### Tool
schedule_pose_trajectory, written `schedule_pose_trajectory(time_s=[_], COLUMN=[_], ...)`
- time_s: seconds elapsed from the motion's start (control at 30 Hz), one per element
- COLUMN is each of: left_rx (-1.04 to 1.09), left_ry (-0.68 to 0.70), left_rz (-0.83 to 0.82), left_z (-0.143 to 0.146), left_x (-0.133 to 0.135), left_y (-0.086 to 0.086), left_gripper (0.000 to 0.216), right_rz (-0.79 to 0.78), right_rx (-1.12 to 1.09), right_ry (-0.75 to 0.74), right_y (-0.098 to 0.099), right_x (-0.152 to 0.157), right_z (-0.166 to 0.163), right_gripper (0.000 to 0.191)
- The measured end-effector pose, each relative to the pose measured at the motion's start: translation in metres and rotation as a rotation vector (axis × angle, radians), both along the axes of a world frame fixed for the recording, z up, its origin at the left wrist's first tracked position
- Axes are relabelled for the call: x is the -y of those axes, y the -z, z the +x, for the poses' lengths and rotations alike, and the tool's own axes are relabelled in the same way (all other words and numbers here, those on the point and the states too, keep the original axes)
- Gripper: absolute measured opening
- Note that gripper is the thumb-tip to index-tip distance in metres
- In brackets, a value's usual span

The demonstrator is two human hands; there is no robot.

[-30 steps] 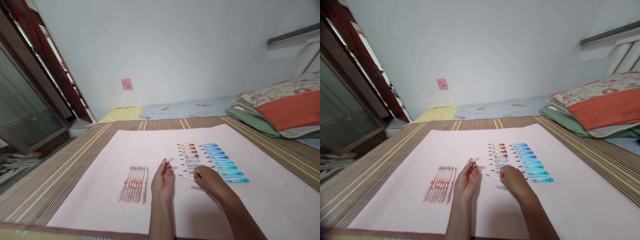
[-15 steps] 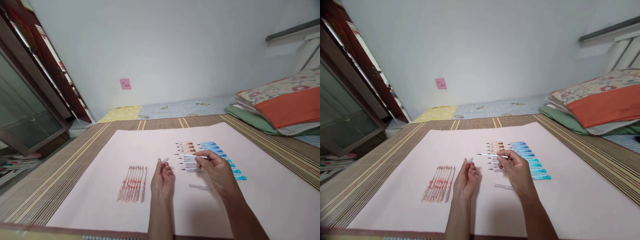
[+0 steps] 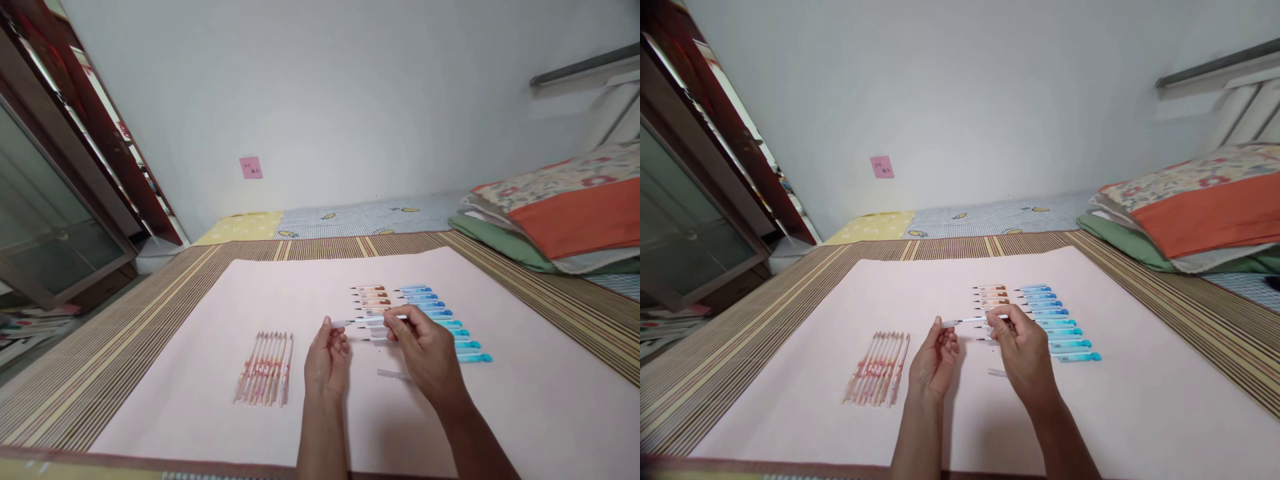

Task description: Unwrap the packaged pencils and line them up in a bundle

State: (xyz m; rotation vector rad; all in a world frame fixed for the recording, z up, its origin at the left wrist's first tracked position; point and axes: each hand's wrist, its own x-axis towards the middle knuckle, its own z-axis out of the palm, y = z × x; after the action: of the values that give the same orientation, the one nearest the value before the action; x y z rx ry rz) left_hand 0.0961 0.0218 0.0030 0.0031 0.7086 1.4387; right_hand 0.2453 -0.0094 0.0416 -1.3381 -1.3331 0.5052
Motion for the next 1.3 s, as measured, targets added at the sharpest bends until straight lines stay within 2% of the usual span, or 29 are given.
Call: schedule_pose_trajectory(time_s=[0.23,0.47,0.67,0.83,0.97,1.03,1.13,1.2,1.3], left_rx=[-0.082,-0.063,-0.082,-0.079,0.041,0.163,0.355,0.396,0.354], left_ry=[0.023,0.084,0.1,0.08,0.049,0.03,-0.007,-0.026,-0.033], left_rz=[0.158,0.302,0.351,0.296,0.156,0.057,0.017,0.055,0.064], left_z=[0.005,0.008,0.007,0.009,0.011,0.007,-0.003,-0.01,-0.014], left_x=[0.003,0.007,0.01,0.009,0.005,0.003,0.0,-0.001,-0.002], left_y=[-0.002,-0.007,-0.008,-0.005,-0.002,-0.002,-0.005,-0.006,-0.005], left_gripper=[0.013,0.033,0.034,0.025,0.003,0.011,0.024,0.026,0.024], right_rz=[0.003,-0.007,-0.01,-0.055,-0.081,-0.083,-0.124,-0.25,-0.489], right_rx=[-0.004,-0.109,-0.233,-0.238,-0.226,-0.231,-0.066,0.175,0.477], right_ry=[0.001,-0.081,-0.117,-0.119,-0.181,-0.172,-0.127,-0.16,-0.191], right_y=[0.002,0.005,0.017,0.02,0.015,0.013,0.017,0.023,0.031], right_x=[0.0,-0.004,-0.009,-0.01,-0.009,-0.01,-0.01,-0.008,-0.004], right_z=[0.002,-0.003,-0.013,-0.017,-0.01,0.001,0.026,0.041,0.05], right_gripper=[0.025,0.027,0.03,0.034,0.04,0.044,0.029,0.015,0.01])
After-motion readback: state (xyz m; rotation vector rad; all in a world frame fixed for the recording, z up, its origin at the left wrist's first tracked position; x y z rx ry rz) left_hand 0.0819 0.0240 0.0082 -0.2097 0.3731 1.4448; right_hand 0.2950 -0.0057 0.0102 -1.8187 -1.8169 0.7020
